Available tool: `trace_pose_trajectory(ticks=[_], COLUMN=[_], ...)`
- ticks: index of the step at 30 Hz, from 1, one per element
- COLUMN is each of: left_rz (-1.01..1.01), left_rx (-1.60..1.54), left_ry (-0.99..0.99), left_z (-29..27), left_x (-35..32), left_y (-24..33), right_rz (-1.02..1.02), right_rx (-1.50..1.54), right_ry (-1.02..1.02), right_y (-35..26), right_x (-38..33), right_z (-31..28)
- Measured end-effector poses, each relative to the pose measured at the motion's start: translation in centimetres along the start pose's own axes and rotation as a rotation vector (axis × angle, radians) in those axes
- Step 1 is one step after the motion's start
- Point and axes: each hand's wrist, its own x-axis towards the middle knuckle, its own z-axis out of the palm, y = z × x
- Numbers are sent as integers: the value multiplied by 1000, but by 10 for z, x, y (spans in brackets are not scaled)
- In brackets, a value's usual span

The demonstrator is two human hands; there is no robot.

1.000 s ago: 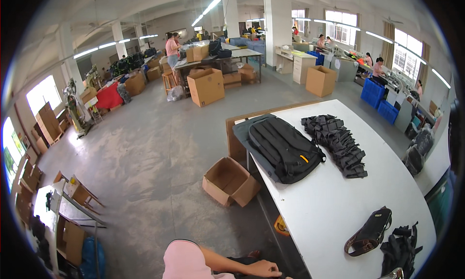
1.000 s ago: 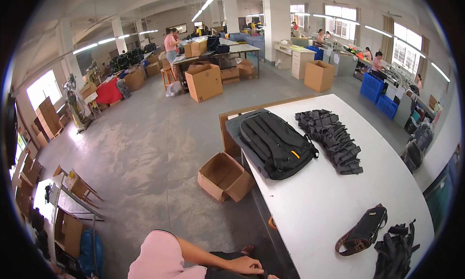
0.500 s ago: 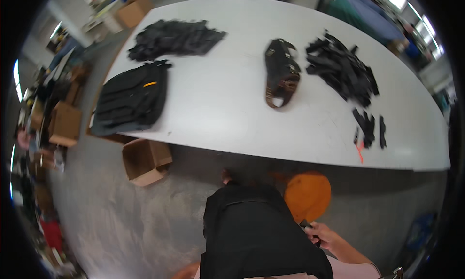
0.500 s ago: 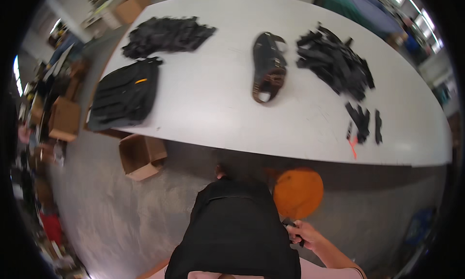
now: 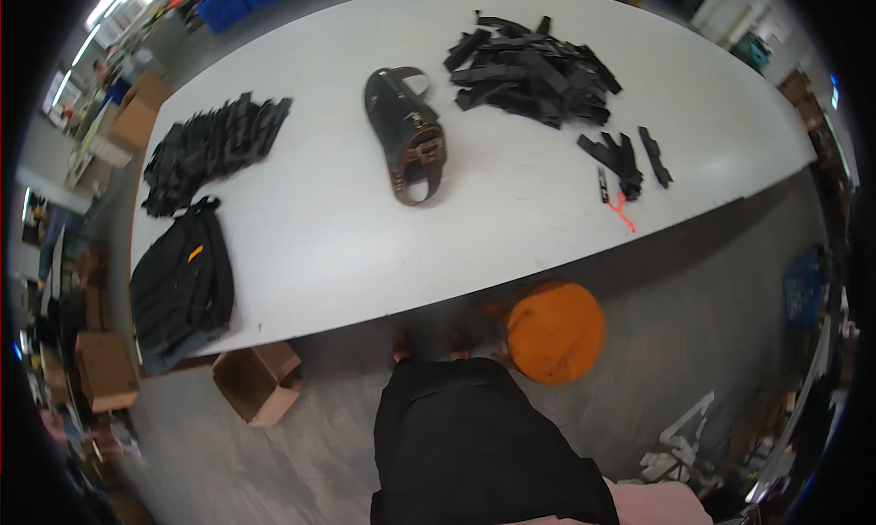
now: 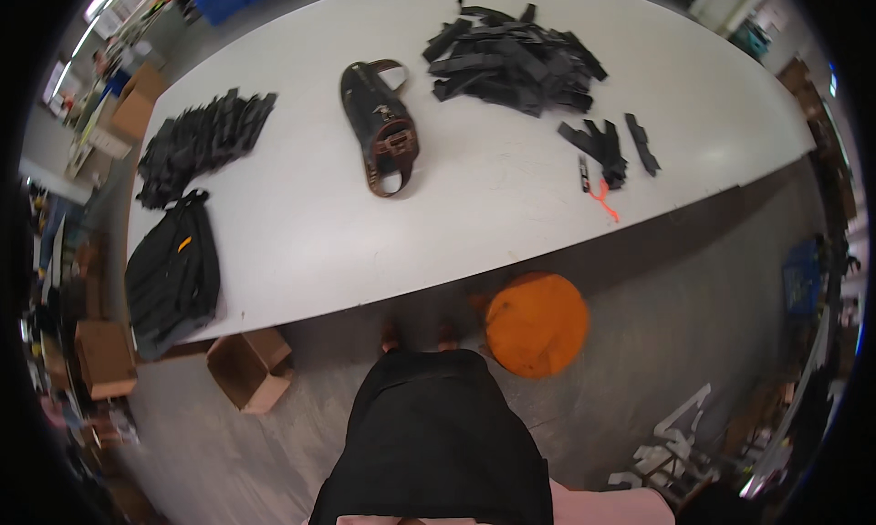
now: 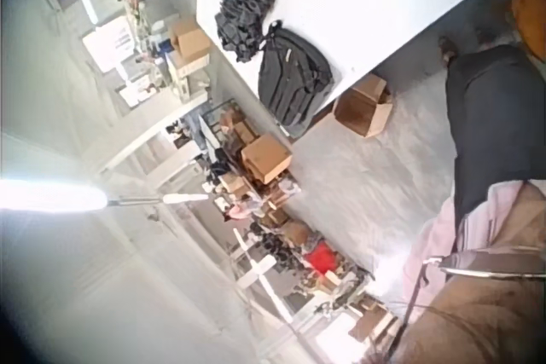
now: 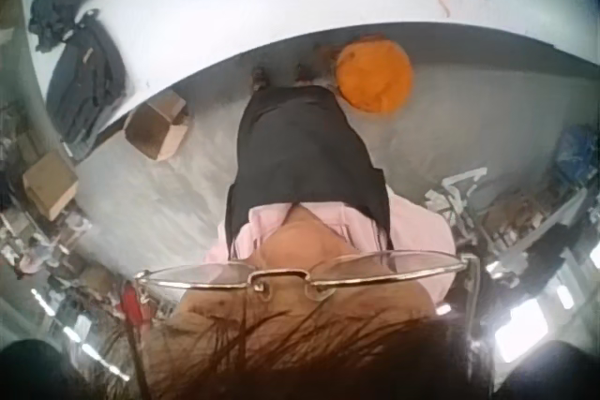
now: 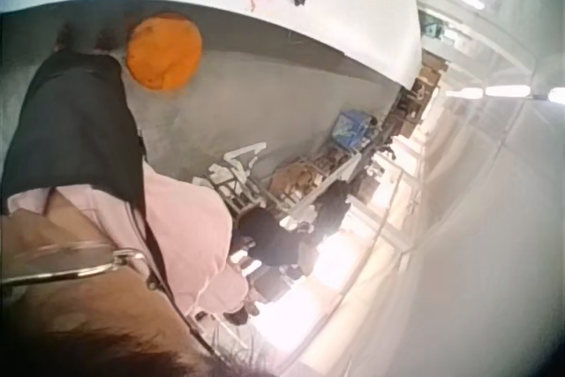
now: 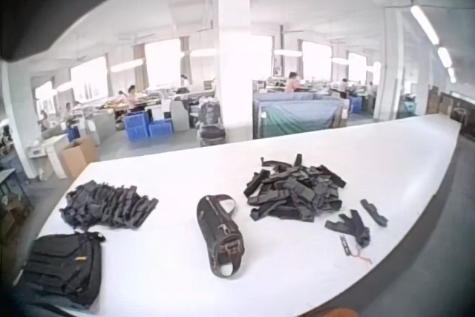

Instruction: The person writes in a small notebook with a pen, turns the pages, and puts the notebook aside. The person then picks up and handles a small pouch on the table.

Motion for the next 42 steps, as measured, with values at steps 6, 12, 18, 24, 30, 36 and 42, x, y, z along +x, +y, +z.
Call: trace_pose_trajectory(ticks=[6,12,18,24,30,36,42], left_rz=[150,328,485,684,1442,1497,1321], left_rx=[435,849,1206,1265,825,666,156], left_ry=[-46,-103,-101,225,297,-1,-71], left_z=[-76,-149,-218,-277,-242,-190,-170], left_x=[24,47,52,17,-45,-46,-9], left_y=[20,40,43,95,234,276,290], right_rz=[-7,62,147,166,-242,-578,-773], right_rx=[-127,-199,-287,-276,-207,-306,-442], right_ry=[25,44,236,756,1133,1131,849], right_y=[27,17,-96,-198,-279,-364,-446], right_x=[5,-15,-101,-198,-229,-243,-206], right_z=[33,86,71,68,38,-12,-51])
